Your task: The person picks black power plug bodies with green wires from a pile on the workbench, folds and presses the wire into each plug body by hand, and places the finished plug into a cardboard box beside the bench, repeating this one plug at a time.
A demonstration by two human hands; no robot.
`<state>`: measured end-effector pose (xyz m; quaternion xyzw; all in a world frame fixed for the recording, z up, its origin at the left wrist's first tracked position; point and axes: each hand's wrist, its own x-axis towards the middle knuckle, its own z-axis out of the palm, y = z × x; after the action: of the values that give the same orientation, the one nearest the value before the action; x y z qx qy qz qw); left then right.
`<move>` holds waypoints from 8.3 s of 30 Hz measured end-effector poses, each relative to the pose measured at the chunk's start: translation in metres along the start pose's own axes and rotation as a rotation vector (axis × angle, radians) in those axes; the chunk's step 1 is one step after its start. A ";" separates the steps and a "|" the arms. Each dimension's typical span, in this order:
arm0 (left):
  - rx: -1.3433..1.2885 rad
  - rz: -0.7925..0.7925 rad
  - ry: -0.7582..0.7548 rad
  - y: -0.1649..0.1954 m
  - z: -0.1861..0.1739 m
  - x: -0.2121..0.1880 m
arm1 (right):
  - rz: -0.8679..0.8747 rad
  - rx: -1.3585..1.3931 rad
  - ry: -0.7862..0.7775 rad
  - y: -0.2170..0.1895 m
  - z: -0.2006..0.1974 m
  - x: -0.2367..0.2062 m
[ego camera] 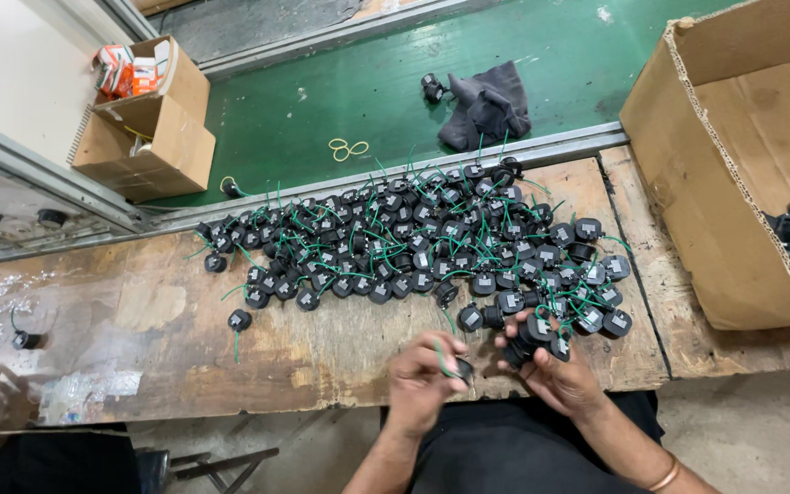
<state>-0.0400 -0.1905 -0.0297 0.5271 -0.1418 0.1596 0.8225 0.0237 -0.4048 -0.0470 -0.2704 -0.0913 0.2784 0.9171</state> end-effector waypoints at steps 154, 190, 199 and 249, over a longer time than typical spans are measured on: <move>0.686 0.208 -0.116 0.003 0.003 0.013 | -0.090 -1.179 0.115 0.025 0.017 0.014; 1.039 0.621 -0.103 0.043 -0.008 0.023 | -0.278 -1.333 -0.255 0.006 0.039 0.013; 1.400 0.276 0.385 0.053 -0.051 -0.010 | -0.260 -1.361 -0.257 0.008 0.041 0.013; 0.660 0.228 -0.181 0.024 0.006 0.016 | -0.261 -1.311 -0.130 0.023 0.005 0.014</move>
<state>-0.0361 -0.1849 -0.0008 0.7572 -0.2128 0.2403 0.5689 0.0231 -0.3790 -0.0553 -0.7407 -0.3285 0.0679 0.5821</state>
